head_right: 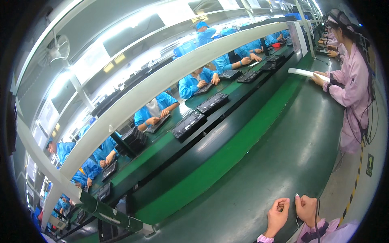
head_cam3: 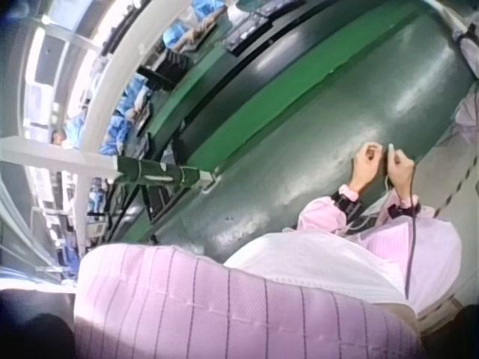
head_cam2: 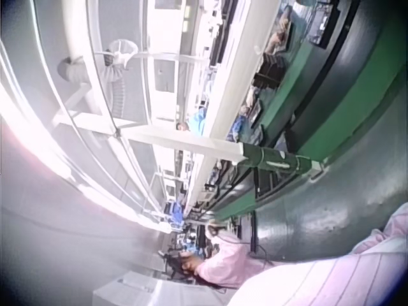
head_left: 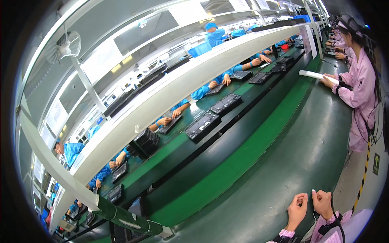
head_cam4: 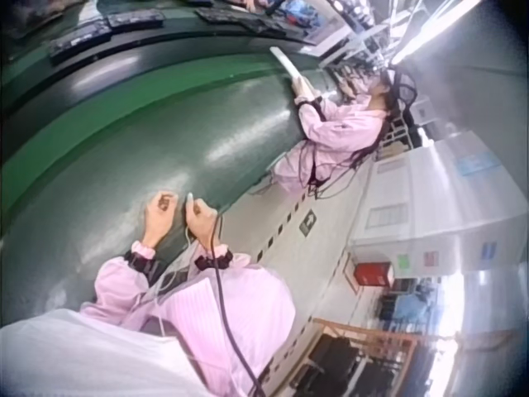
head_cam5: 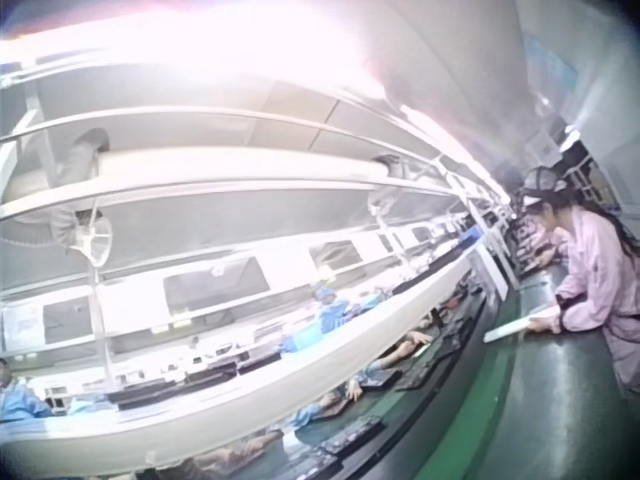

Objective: Checking the functionality of electronic devices on an assembly line by connecting cables and observing the screen.

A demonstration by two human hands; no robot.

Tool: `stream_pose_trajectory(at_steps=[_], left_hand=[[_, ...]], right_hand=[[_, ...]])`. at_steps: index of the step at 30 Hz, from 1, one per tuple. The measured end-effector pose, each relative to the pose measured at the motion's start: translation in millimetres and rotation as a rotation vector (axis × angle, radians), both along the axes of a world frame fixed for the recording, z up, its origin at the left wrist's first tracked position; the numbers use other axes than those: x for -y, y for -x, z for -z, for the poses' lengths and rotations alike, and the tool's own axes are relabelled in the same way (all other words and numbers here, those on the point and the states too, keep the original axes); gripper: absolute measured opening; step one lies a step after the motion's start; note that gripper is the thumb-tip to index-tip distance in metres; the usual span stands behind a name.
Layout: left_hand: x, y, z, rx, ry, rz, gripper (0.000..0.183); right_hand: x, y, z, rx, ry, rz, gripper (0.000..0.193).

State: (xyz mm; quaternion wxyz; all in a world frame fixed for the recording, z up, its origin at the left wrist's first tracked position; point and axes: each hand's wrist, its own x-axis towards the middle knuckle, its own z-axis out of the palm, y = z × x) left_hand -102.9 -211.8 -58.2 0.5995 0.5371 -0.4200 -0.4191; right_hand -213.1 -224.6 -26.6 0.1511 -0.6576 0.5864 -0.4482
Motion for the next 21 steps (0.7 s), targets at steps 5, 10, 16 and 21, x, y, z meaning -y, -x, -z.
stream_pose_trajectory(at_steps=[5, 10, 16, 21], left_hand=[[0, 6, 1, -0.026, 0.027, 0.012, 0.016], [0, 6, 3, -0.084, 0.051, -0.027, 0.016], [1, 3, -1, -0.031, 0.014, 0.006, 0.016], [1, -1, 1, 0.008, 0.007, -0.003, 0.016]], right_hand=[[-1, 5, 1, 0.003, 0.012, 0.012, 0.034], [0, 3, 1, 0.025, -0.003, -0.020, 0.034], [0, 1, 0, 0.045, -0.015, -0.027, 0.034], [1, 1, 7, 0.029, 0.017, -0.030, 0.034]])
